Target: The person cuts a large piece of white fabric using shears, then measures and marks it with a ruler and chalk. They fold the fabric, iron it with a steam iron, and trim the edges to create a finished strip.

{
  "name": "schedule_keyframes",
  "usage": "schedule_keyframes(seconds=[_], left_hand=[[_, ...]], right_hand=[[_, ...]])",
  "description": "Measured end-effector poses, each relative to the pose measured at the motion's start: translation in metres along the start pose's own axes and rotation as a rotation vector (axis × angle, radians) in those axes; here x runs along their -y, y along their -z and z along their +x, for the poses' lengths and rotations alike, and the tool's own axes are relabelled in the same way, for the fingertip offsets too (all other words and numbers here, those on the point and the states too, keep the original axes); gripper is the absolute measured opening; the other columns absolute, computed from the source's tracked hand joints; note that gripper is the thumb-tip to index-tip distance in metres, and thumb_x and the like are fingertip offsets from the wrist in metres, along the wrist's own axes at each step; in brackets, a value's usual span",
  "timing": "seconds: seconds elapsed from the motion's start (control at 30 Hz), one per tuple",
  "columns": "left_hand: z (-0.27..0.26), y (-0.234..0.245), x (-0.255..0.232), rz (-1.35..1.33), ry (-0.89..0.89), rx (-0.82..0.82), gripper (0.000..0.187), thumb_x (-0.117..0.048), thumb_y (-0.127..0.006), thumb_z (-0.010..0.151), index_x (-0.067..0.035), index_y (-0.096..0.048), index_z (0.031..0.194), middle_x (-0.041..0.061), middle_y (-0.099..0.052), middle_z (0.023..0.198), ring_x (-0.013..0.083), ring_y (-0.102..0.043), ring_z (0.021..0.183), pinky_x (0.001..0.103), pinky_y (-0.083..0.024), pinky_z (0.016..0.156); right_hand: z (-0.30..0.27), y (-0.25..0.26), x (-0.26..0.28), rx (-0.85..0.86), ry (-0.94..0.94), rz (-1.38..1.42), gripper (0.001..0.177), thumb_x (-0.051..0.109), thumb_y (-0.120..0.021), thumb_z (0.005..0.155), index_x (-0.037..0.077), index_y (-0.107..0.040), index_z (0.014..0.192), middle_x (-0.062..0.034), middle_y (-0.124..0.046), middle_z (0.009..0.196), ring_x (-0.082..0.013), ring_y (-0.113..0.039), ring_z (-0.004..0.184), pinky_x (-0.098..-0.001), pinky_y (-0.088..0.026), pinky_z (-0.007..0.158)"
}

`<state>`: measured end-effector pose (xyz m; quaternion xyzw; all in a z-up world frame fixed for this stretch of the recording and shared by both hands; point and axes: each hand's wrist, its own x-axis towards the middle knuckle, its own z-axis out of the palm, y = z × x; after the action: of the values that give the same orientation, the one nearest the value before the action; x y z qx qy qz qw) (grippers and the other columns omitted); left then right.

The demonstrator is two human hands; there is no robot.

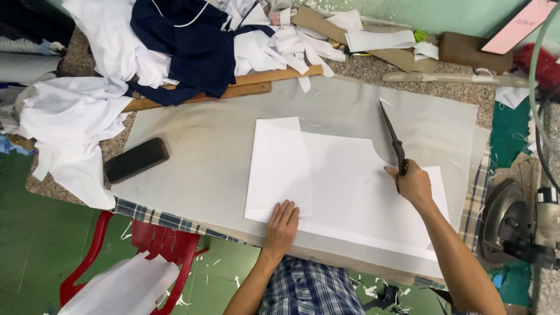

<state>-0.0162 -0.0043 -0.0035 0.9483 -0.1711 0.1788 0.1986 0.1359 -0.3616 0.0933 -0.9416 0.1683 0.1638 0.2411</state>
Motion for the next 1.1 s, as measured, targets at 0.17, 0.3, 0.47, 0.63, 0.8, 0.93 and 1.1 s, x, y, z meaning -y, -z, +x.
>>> schedule_keyframes(seconds=[0.17,0.3,0.47,0.63,0.8,0.93,1.1], left_hand=[[0.004,-0.001,-0.012,0.081,0.042,-0.026,0.019,-0.008,-0.067,0.094,-0.006,-0.072,0.113,0.015,-0.070,0.120,0.0306,-0.066,0.119,0.049,-0.049,0.108],[0.016,0.002,-0.020,0.105,0.079,-0.084,0.015,-0.008,-0.072,0.091,-0.008,-0.074,0.106,0.013,-0.073,0.116,0.0278,-0.069,0.114,0.046,-0.052,0.106],[0.056,0.048,0.027,-0.011,0.379,-0.272,0.010,-0.008,-0.077,0.089,-0.011,-0.078,0.099,0.007,-0.074,0.101,0.0226,-0.073,0.097,0.037,-0.059,0.089],[0.046,0.115,0.114,-0.275,0.844,-0.661,0.005,-0.004,-0.075,0.098,0.001,-0.075,0.098,0.019,-0.072,0.083,0.0306,-0.073,0.079,0.040,-0.058,0.067],[0.019,0.171,0.136,-0.537,1.168,-0.737,0.039,-0.014,-0.063,0.108,-0.007,-0.056,0.071,-0.004,-0.042,0.057,0.0068,-0.044,0.054,0.028,-0.065,0.057],[-0.037,0.177,0.167,-0.634,1.236,-0.826,0.038,-0.013,-0.063,0.108,-0.006,-0.053,0.071,-0.002,-0.045,0.059,0.0102,-0.047,0.055,0.028,-0.063,0.052],[-0.128,0.216,0.206,-0.741,1.314,-0.952,0.034,-0.017,-0.064,0.105,-0.005,-0.057,0.073,0.004,-0.060,0.064,0.0137,-0.059,0.058,0.031,-0.064,0.055]], right_hand=[[0.042,0.001,0.007,-0.106,0.161,-0.130,0.064,0.027,-0.079,0.090,-0.004,-0.059,0.143,-0.0270,-0.073,0.110,-0.0412,-0.073,0.102,-0.0474,-0.061,0.084],[0.050,-0.005,-0.005,-0.152,0.358,-0.360,0.058,0.015,-0.078,0.090,0.004,-0.062,0.145,-0.0189,-0.066,0.123,-0.0346,-0.067,0.118,-0.0415,-0.062,0.094],[0.006,-0.027,-0.018,-0.399,0.591,-0.442,0.048,0.023,-0.077,0.091,0.003,-0.068,0.134,-0.0184,-0.064,0.120,-0.0316,-0.063,0.115,-0.0380,-0.054,0.099],[-0.069,-0.110,-0.036,-0.341,0.755,-0.279,0.053,0.030,-0.072,0.091,0.004,-0.062,0.137,-0.0173,-0.061,0.125,-0.0340,-0.058,0.122,-0.0419,-0.048,0.105],[-0.151,-0.159,-0.023,-0.214,0.701,-0.268,0.090,0.065,-0.053,0.093,0.003,-0.034,0.154,-0.0273,-0.038,0.157,-0.0418,-0.040,0.142,-0.0573,-0.037,0.115],[-0.185,-0.193,-0.017,-0.231,0.606,-0.400,0.109,0.083,-0.035,0.089,0.002,-0.020,0.161,-0.0252,-0.015,0.169,-0.0406,-0.013,0.157,-0.0596,-0.013,0.125],[-0.226,-0.232,0.002,-0.257,0.805,-0.445,0.121,0.086,-0.037,0.080,0.008,-0.002,0.165,-0.0231,-0.001,0.171,-0.0385,-0.002,0.158,-0.0607,-0.005,0.124]])
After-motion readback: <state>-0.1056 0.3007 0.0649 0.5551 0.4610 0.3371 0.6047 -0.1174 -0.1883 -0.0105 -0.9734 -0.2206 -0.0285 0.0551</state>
